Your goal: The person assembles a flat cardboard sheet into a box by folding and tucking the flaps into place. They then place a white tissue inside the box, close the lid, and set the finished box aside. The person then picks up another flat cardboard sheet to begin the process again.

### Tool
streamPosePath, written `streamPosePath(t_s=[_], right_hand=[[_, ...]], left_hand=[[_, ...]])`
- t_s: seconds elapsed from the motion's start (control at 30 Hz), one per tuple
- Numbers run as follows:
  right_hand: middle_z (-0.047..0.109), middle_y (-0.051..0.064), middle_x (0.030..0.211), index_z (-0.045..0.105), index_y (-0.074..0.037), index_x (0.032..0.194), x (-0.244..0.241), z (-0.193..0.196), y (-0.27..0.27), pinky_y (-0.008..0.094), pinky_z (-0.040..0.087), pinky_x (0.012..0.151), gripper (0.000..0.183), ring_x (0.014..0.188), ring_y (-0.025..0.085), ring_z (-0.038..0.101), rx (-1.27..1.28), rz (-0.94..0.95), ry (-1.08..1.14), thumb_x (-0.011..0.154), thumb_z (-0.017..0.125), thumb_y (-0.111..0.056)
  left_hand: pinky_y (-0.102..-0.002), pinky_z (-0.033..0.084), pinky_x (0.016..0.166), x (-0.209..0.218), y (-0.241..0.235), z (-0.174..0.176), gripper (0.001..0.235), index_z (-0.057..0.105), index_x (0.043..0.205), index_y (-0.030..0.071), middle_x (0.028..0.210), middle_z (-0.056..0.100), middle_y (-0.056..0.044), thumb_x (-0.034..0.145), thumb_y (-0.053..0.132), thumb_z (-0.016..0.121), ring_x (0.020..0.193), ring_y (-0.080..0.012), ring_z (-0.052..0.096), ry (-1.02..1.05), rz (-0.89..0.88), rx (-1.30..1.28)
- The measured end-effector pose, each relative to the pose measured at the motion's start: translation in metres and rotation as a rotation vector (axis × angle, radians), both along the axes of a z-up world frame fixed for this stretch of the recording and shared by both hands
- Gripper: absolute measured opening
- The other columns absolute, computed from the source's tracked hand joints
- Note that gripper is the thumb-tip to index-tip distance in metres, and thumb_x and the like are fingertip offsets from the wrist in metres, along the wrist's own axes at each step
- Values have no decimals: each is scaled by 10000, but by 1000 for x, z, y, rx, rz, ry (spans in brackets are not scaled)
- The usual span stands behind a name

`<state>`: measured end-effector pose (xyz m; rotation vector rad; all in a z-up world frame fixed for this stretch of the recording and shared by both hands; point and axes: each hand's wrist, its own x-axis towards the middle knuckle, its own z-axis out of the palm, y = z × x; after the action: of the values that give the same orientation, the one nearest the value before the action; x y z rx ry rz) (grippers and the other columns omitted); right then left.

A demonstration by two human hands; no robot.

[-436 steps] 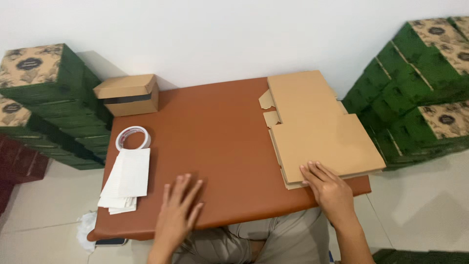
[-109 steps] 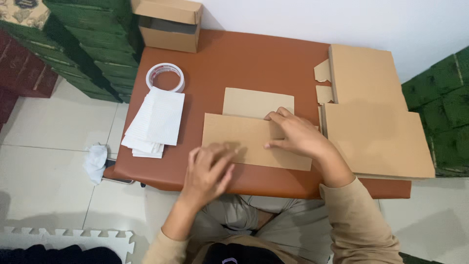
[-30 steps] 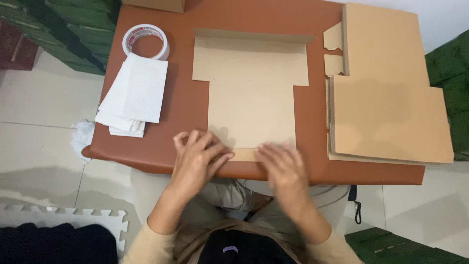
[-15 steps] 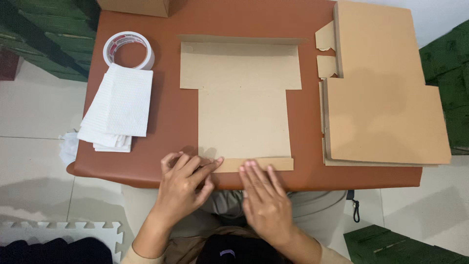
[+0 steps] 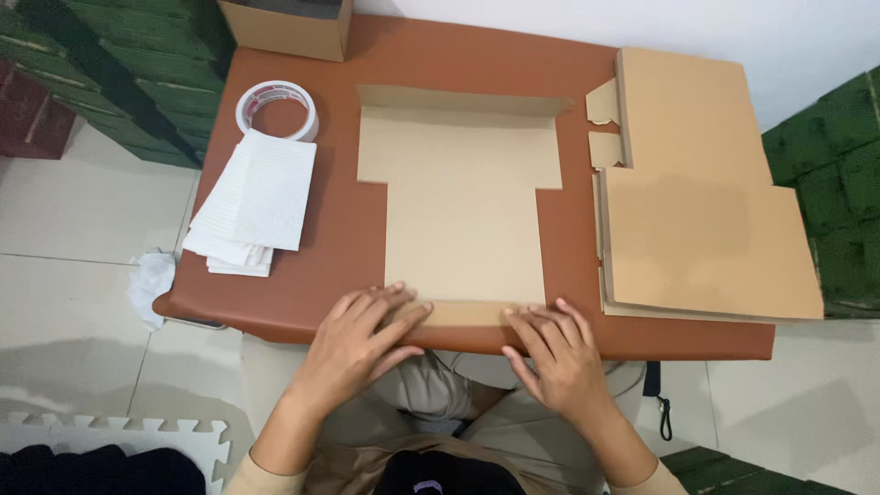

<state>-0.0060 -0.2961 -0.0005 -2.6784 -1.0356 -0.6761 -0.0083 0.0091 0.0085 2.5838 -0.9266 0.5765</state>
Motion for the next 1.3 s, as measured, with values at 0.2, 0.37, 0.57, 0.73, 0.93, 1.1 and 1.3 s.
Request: streamPosePath(t_s=[0.2, 0.37, 0.57, 0.73, 0.93, 1.1, 1.3], right_hand=[[666, 61, 1011, 699, -136, 1248, -10, -22, -16, 398, 541, 869, 303, 928, 215, 630, 32, 197, -165, 946, 718, -133], [677, 177, 1201, 677, -107, 1191, -22, -15, -11, 537, 608, 974, 264, 1148, 363, 685, 243, 340, -32, 930, 719, -113], [762, 137, 973, 699, -77, 1014, -19, 20, 6, 369, 682, 787, 129, 914, 254, 779, 328, 382, -99, 891, 733, -58], [784, 30, 933, 723, -88, 959, 10, 26, -6, 240, 601, 659, 126, 765, 145, 770, 402, 193, 97, 958, 598, -73], [627, 128, 748, 678, -27, 813, 92, 71, 19, 477, 513, 798, 236, 775, 227, 561, 590, -164, 694, 974, 694, -199], [655, 223, 937, 677, -72, 961, 128, 30, 20, 578, 470, 840, 212, 958, 506, 637, 327, -310, 727, 1000, 628, -275], [634, 154, 1113, 620, -99, 1130, 111, 25, 41, 598, 410, 960, 282, 1122, 423, 571, 206, -428, 512, 993, 648, -344]], left_hand=[[-335, 509, 786, -20, 4, -2, 255, 639, 1272, 64, 1091, 687, -52, 1023, 104, 598, 950, -214, 657, -191, -108, -142], [-499, 345, 1134, -7, 25, 3, 980, 451, 1507, 185, 1524, 507, -80, 591, 7, 748, 1404, -280, 471, 145, -97, -46], [-444, 312, 1107, 14, 25, -4, 586, 597, 1384, 209, 1457, 590, 14, 813, 104, 668, 1392, -233, 491, 310, -138, -136], [-437, 319, 1066, 17, 16, -1, 387, 750, 1150, 182, 1229, 704, 4, 792, 43, 704, 1336, -221, 565, 478, -49, -357], [-415, 322, 861, 28, 1, -8, 490, 591, 649, 99, 695, 534, -33, 903, 495, 729, 801, -253, 541, 494, 340, -427], [-462, 354, 823, 33, -4, -9, 509, 593, 1040, 151, 870, 560, -38, 794, 548, 792, 956, -307, 514, 441, 557, -306], [-551, 261, 1025, 36, -11, 11, 547, 511, 1480, 203, 1489, 382, -217, 956, 282, 645, 1332, -457, 351, 335, 317, -199]])
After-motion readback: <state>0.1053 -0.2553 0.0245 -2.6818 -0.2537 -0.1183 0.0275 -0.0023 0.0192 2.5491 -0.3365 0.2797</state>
